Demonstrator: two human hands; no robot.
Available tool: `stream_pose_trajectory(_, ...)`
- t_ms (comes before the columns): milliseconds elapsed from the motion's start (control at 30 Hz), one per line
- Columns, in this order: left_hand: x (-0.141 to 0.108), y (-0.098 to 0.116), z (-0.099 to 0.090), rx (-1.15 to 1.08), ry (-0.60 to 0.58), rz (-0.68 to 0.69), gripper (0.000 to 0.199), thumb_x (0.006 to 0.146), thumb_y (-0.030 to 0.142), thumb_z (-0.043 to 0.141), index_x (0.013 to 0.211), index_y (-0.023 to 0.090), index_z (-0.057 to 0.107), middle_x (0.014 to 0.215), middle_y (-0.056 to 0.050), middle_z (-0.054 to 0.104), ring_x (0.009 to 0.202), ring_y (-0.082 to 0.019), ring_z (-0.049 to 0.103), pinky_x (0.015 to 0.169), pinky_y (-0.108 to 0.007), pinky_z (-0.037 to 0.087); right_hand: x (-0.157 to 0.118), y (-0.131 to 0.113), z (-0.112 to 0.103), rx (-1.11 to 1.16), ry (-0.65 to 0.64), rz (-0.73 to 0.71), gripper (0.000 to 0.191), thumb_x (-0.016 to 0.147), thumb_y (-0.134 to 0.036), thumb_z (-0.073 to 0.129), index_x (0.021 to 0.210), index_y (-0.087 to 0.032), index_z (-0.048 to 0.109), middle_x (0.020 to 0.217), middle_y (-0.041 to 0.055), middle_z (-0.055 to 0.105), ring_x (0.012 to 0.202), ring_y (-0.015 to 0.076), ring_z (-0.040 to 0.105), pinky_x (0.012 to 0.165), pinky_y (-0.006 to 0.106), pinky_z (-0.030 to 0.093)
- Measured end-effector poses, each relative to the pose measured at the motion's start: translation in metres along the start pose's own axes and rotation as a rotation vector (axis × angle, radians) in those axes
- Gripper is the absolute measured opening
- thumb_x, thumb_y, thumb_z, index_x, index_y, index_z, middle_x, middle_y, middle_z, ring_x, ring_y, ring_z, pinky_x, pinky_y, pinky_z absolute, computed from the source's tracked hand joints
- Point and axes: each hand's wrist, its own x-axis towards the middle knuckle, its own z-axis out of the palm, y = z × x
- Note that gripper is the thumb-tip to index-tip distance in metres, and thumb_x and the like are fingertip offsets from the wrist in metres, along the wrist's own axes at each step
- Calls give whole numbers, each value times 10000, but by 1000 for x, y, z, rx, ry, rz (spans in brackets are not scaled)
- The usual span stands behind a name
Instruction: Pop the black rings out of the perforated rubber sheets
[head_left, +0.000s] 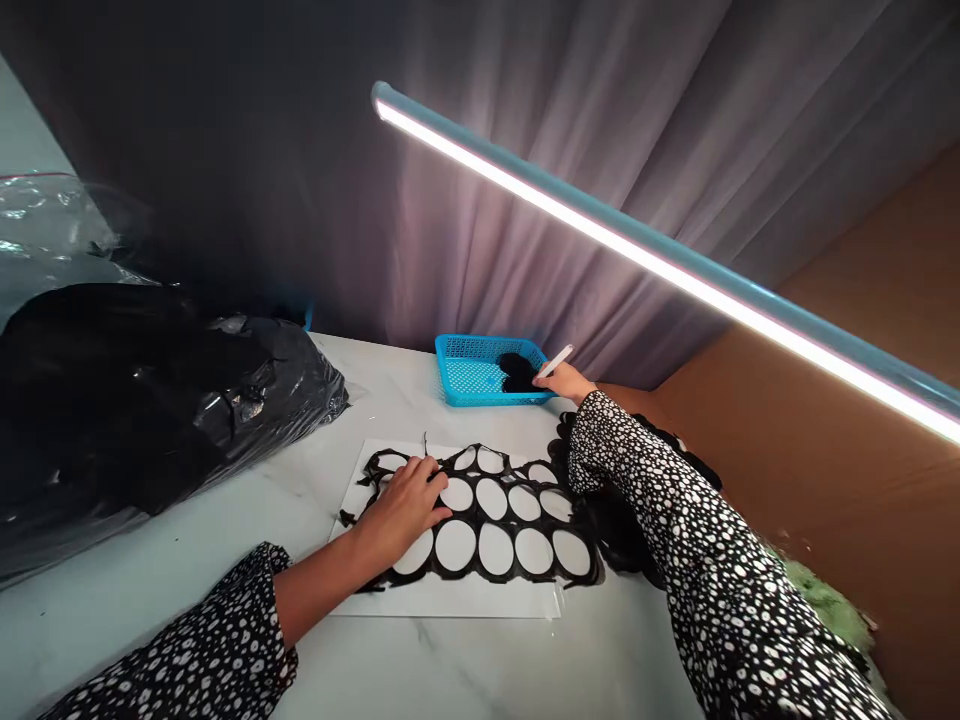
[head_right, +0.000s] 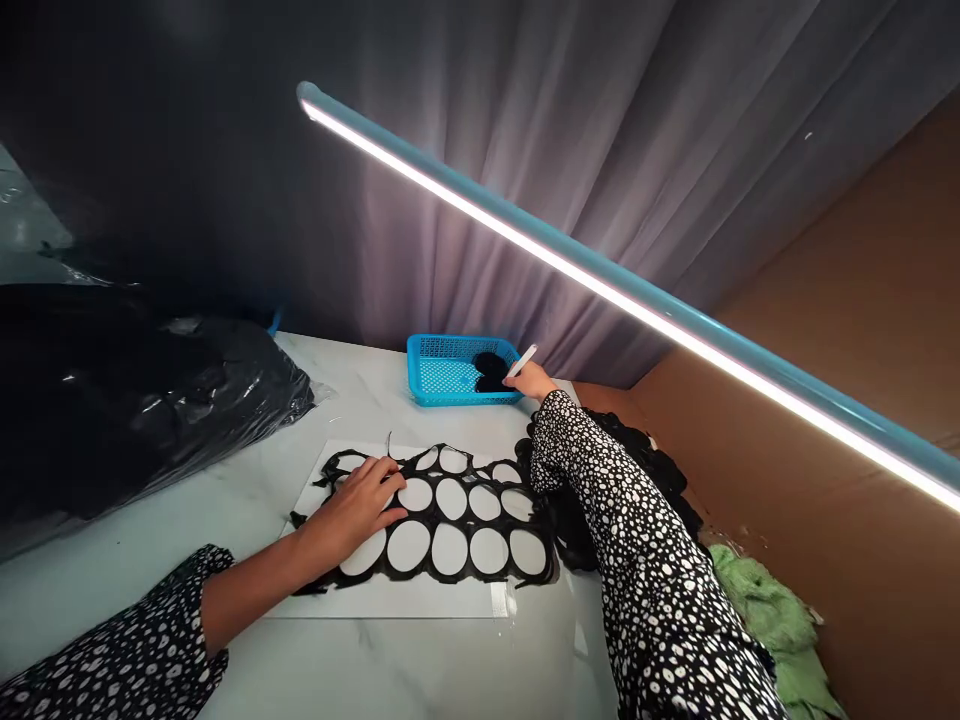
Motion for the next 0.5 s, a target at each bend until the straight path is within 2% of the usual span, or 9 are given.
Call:
stream_pose_trajectory(33, 1, -1, 0, -20, -13, 6, 65, 892, 201, 628, 902, 177, 569, 1024, -90, 554, 984, -279, 529, 823, -411, 463, 0, -2, -2, 6, 16, 10, 148, 638, -155, 693, 580, -182, 559, 571, -18, 560, 628, 143, 513, 638, 271, 412)
stream_pose_trajectory(100, 0, 0, -1, -51, -28, 15, 122, 943, 228, 546, 828, 186, 542, 967, -72, 553, 943, -254, 525, 814, -380, 448, -6, -8, -8, 29, 54, 18, 153, 642, -158, 689, 579, -183, 552, 595, 0, 576, 658, 156, 526, 661, 287, 422)
stream_pose_trajectory(200, 2, 6, -9, -98, -33, 7, 192, 966, 249, 483, 784, 195, 514, 894, -53, 562, 874, -225, 527, 784, -345, 432, -40, -24, -14, 93, 92, -12, 118, 687, -216, 678, 641, -183, 574, 740, 39, 646, 735, 169, 558, 677, 289, 436)
stream_pose_trajectory(267, 8, 16, -17, -182, -29, -24, 203, 981, 284, 450, 804, 201, 507, 833, -27, 567, 784, -193, 531, 717, -306, 426, -83, -40, -7, 197, -7, -79, 128, 707, -275, 688, 677, -186, 600, 877, 48, 681, 765, 163, 580, 656, 275, 448)
stream_pose_trajectory(333, 19, 28, -28, -403, -13, -75, 227, 989, 350, 434, 831, 204, 506, 766, 5, 557, 688, -158, 520, 639, -263, 408, -135, -55, 7, 489, -398, -229, 174, 705, -298, 721, 667, -174, 605, 1010, 70, 680, 823, 175, 601, 685, 289, 469)
stream_pose_trajectory(367, 26, 35, -35, -543, 0, -96, 244, 982, 388, 445, 837, 203, 509, 742, 17, 551, 658, -146, 514, 614, -248, 399, -159, -62, 15, 589, -550, -249, 205, 692, -303, 751, 665, -173, 596, 994, 59, 678, 833, 174, 609, 716, 298, 477)
stream_pose_trajectory(400, 32, 41, -41, -670, 11, -106, 260, 967, 422, 471, 840, 200, 518, 733, 22, 550, 652, -141, 514, 607, -241, 399, -179, -67, 21, 659, -626, -235, 230, 675, -304, 778, 668, -174, 588, 904, 37, 676, 800, 162, 605, 715, 293, 475)
stream_pose_trajectory(467, 43, 49, -55, -787, 25, -85, 277, 926, 453, 540, 842, 190, 552, 762, 11, 579, 701, -147, 542, 643, -245, 425, -206, -70, 22, 811, -544, -144, 241, 676, -312, 788, 696, -174, 592, 808, 9, 658, 722, 131, 583, 673, 267, 461)
stream_pose_trajectory(500, 47, 50, -63, -780, 32, -73, 272, 909, 450, 571, 845, 186, 573, 790, 2, 601, 740, -154, 559, 678, -253, 441, -212, -67, 15, 866, -466, -93, 251, 669, -313, 797, 700, -175, 589, 797, 6, 656, 705, 124, 576, 667, 263, 459)
